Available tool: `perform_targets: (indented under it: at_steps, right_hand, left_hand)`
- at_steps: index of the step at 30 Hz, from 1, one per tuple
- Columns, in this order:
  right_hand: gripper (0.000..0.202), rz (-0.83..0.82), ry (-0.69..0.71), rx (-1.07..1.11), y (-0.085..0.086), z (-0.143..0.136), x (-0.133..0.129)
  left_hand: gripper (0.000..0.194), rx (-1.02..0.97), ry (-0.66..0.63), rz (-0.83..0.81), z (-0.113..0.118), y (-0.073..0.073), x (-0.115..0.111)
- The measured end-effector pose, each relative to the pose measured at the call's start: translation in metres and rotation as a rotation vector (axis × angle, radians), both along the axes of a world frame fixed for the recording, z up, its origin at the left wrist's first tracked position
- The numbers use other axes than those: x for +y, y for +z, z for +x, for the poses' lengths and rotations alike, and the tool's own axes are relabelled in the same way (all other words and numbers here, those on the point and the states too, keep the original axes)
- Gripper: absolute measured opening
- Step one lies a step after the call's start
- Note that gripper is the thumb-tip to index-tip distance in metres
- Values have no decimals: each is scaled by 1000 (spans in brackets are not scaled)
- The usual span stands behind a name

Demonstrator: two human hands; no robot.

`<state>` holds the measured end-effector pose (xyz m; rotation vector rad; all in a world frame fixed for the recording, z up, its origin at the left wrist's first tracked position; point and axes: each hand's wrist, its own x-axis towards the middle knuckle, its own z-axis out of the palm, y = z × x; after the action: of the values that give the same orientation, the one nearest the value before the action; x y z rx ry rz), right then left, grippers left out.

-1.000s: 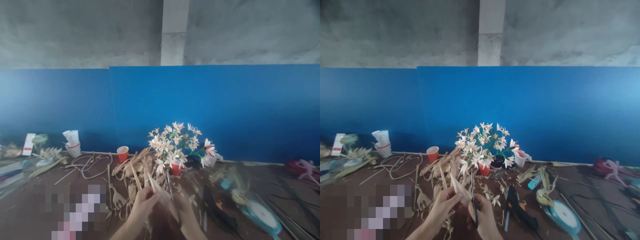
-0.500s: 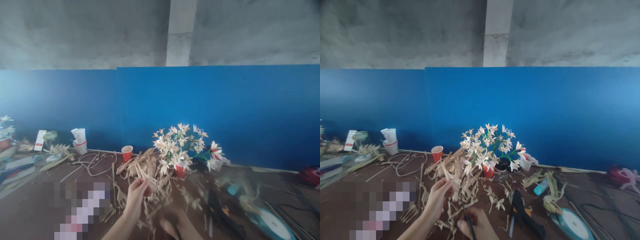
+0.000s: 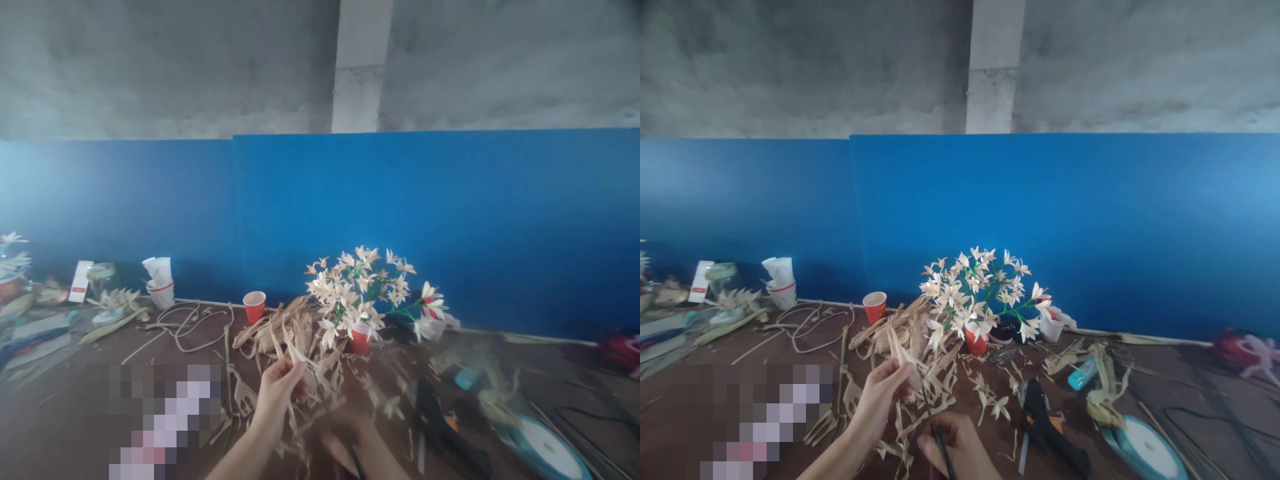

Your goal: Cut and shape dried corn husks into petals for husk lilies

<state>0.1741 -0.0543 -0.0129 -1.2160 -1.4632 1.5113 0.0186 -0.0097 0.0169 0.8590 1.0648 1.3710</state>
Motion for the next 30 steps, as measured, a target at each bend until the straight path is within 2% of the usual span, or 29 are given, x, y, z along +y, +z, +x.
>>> perform_targets:
  at_steps: [5,16,30]
  right_hand:
    - [28,8,-26,7,1,0,-1]
    - [42,36,-6,-31,5,-1,0]
    - [32,19,-5,-15,11,0,-2]
  left_hand:
    - [37,-35,-3,-4,1,0,1]
    - [34,-129,43,-65,4,-5,0]
    - [35,-96,58,-31,7,-4,-5]
